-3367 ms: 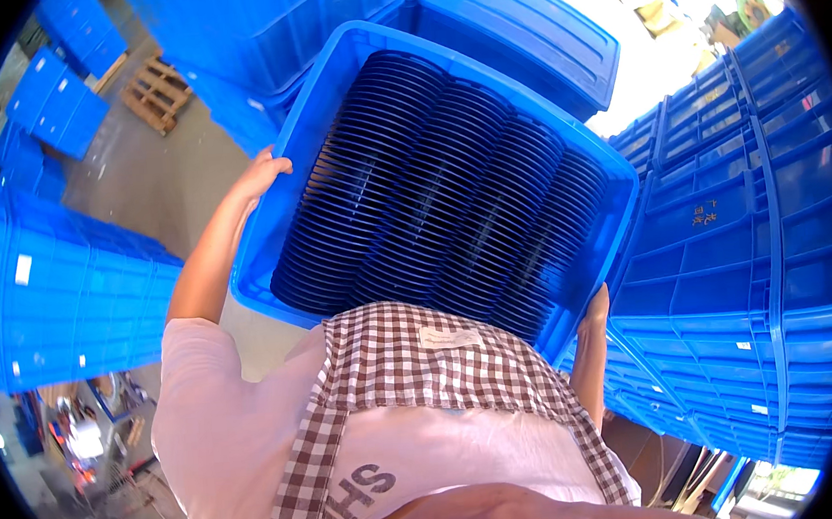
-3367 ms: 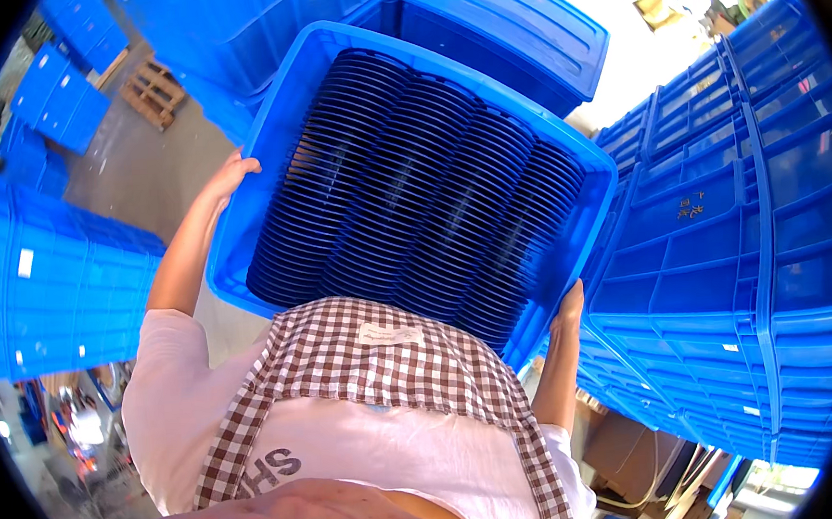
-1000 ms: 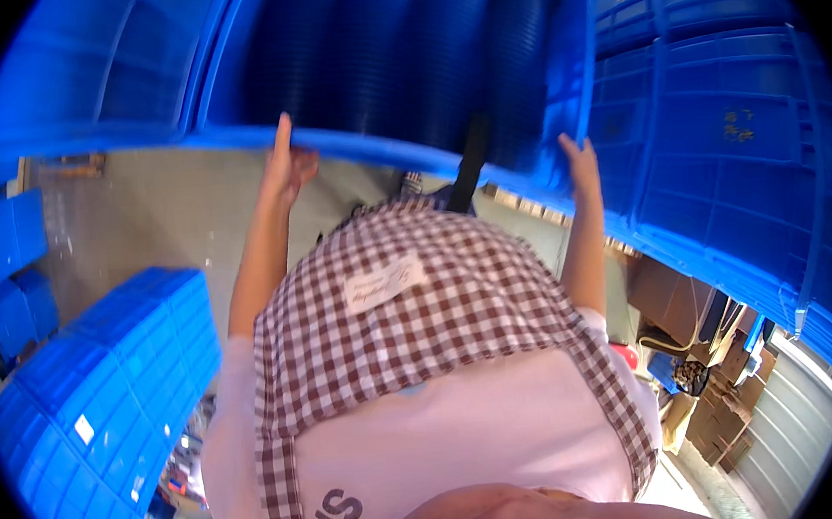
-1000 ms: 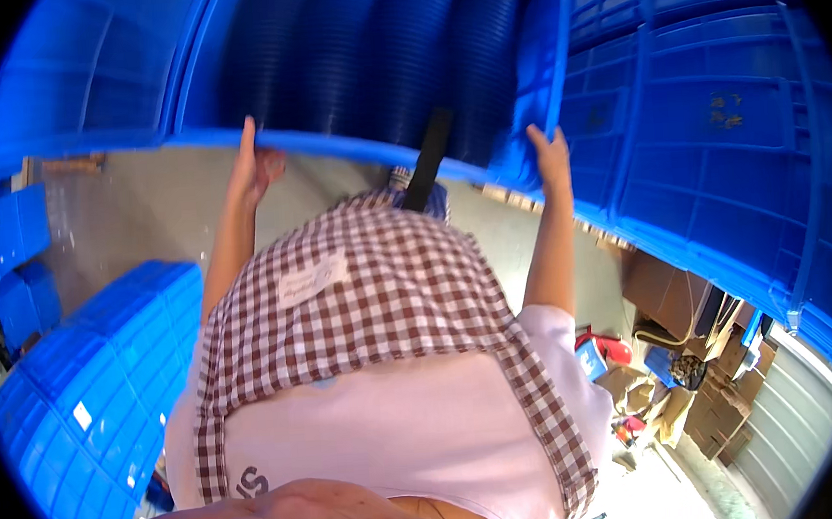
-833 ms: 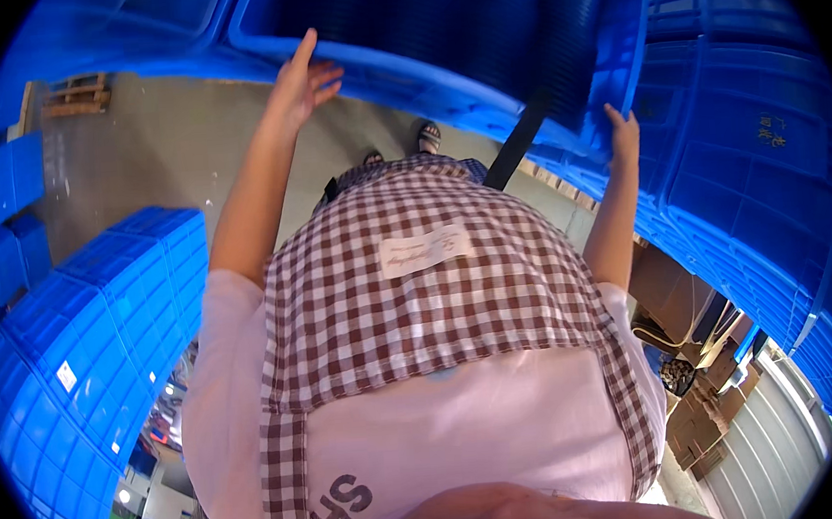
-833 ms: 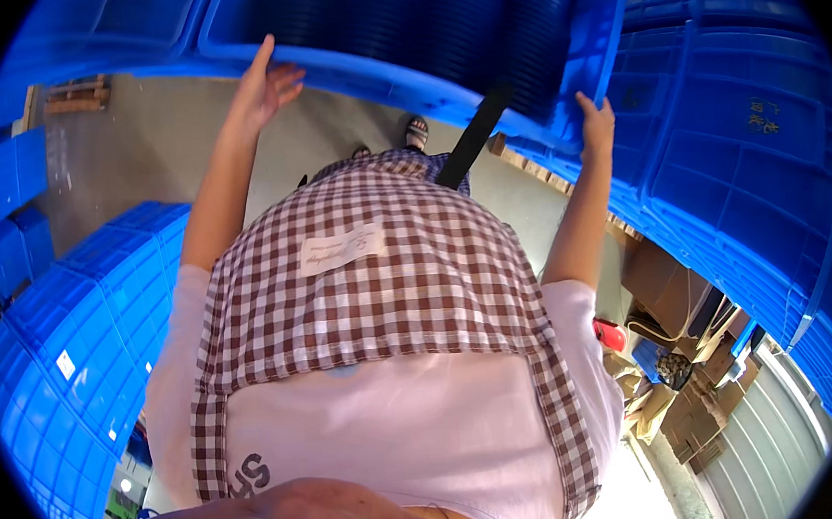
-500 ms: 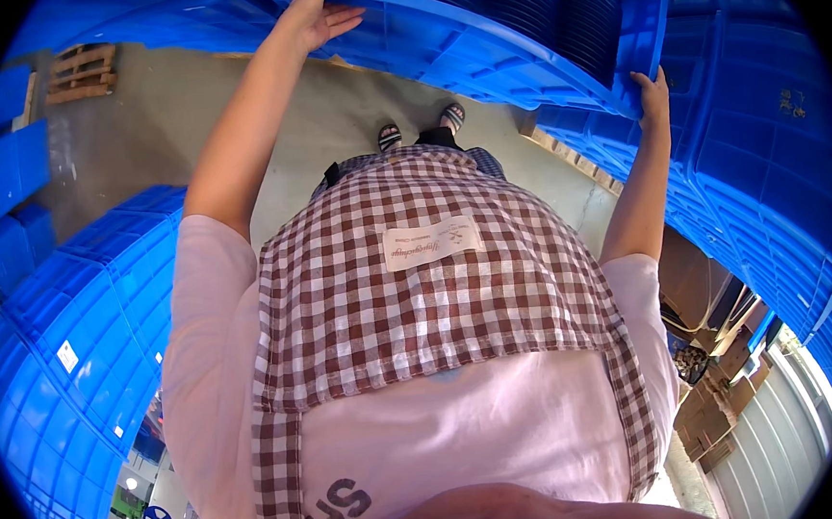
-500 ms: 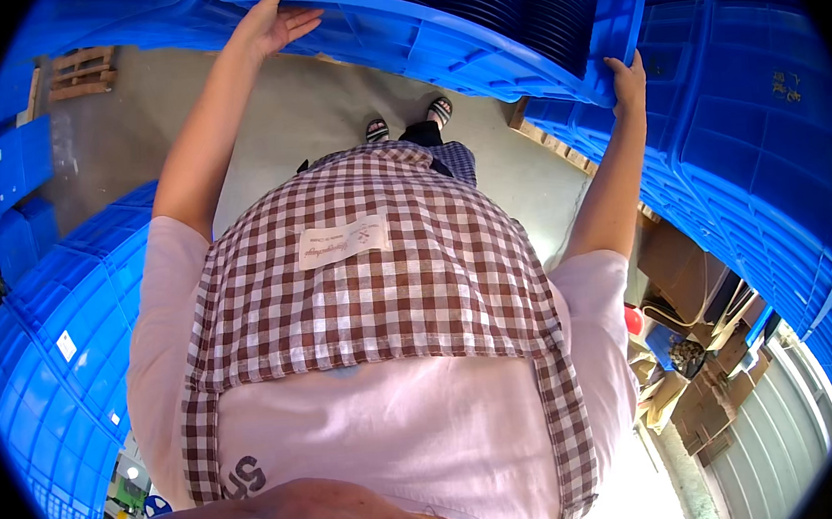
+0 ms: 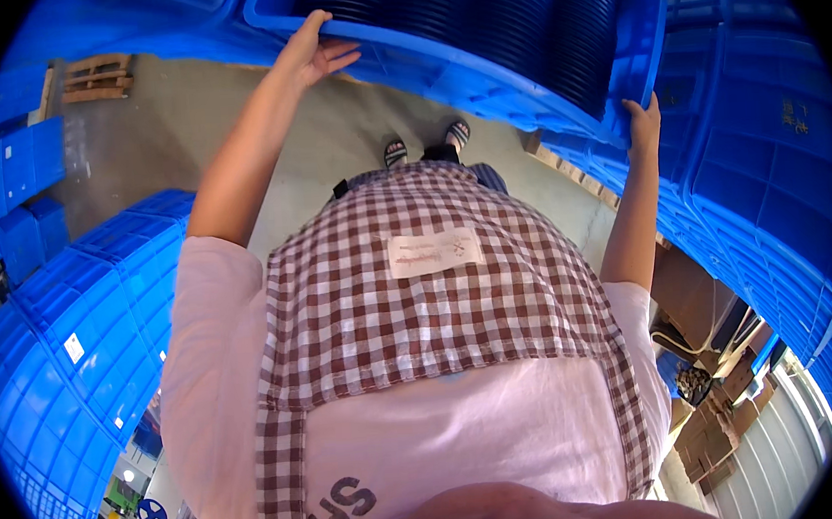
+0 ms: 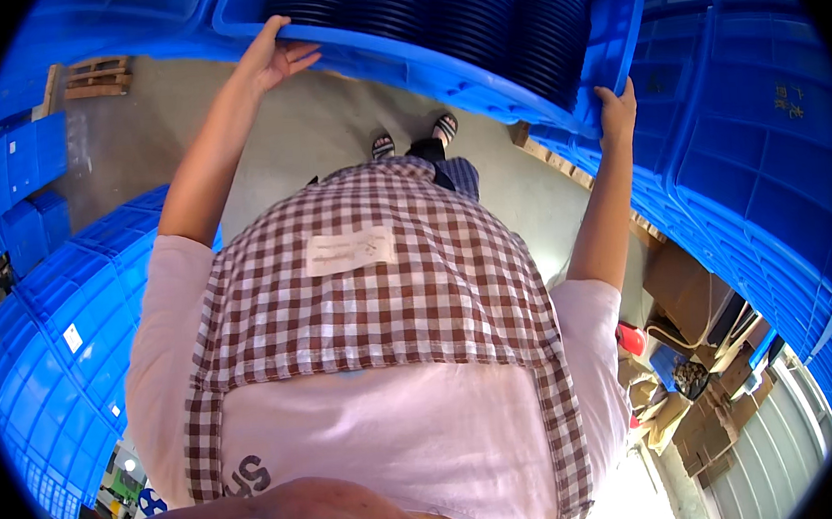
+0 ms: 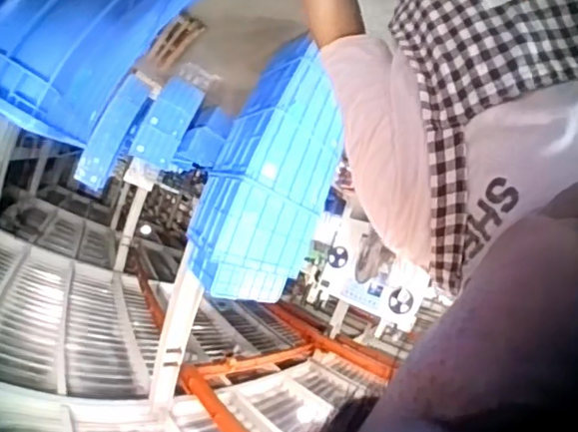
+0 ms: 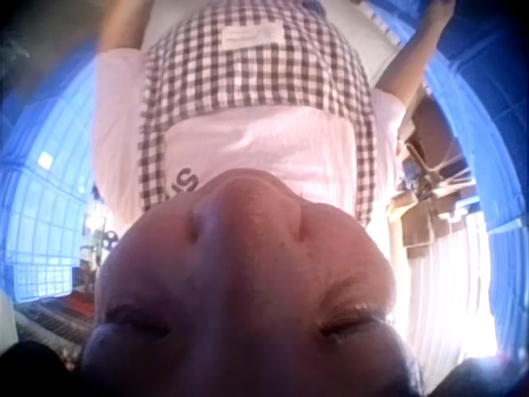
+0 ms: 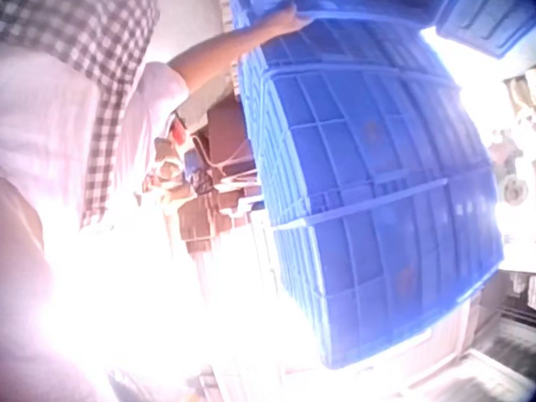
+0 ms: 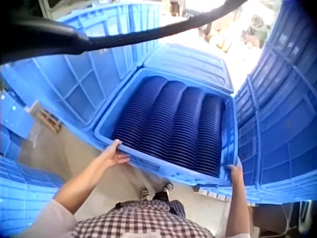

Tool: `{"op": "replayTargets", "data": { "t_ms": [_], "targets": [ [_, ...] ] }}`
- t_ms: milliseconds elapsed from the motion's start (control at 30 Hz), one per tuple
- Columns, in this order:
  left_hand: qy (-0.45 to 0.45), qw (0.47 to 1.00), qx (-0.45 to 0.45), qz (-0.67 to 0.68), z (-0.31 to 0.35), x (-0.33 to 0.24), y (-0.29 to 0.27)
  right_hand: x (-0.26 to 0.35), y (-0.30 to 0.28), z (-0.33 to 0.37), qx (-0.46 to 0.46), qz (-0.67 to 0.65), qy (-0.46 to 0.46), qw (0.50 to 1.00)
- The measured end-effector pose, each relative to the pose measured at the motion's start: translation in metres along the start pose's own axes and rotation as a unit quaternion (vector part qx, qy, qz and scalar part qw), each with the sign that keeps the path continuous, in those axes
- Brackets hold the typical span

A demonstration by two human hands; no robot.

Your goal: The person stacks blue plastic plates from a table into a blue plastic crate. They repeatedly pick up stacks of plates and place them into the crate, arranging them in rows. Finally, they lift the filled crate and place it on top of a stack of other crates.

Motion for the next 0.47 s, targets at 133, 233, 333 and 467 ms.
{"op": "replayTargets", "data": {
  "t_ms": [133,233,333,467],
  "targets": [
    [-0.006,1.000,0.001,0.001,0.008,-0.003,-0.012,-0.002,0.005,0.004,-0.012,0.030,-0.024,0.999],
    [0.018,0.999,0.036,-0.010,0.003,0.002,-0.017,-0.008,0.002,0.008,-0.008,0.001,-0.020,1.000],
    [0.036,0.999,0.015,-0.019,0.013,0.006,-0.004,-0.007,-0.002,0.011,-0.013,-0.006,-0.008,1.000],
    [0.032,0.999,0.018,-0.024,0.012,0.009,-0.004,-0.014,0.000,0.009,0.003,-0.017,0.002,1.000]
  ]
}}
Point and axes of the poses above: each hand's wrist, its own z-axis away from the middle knuckle, its own y-axis out of the palm, x = y × z, the point moved 3 cm from there along -z, towards the middle knuckle, and after that the axes turned 7 degrees about z, right-handed, at the moved point
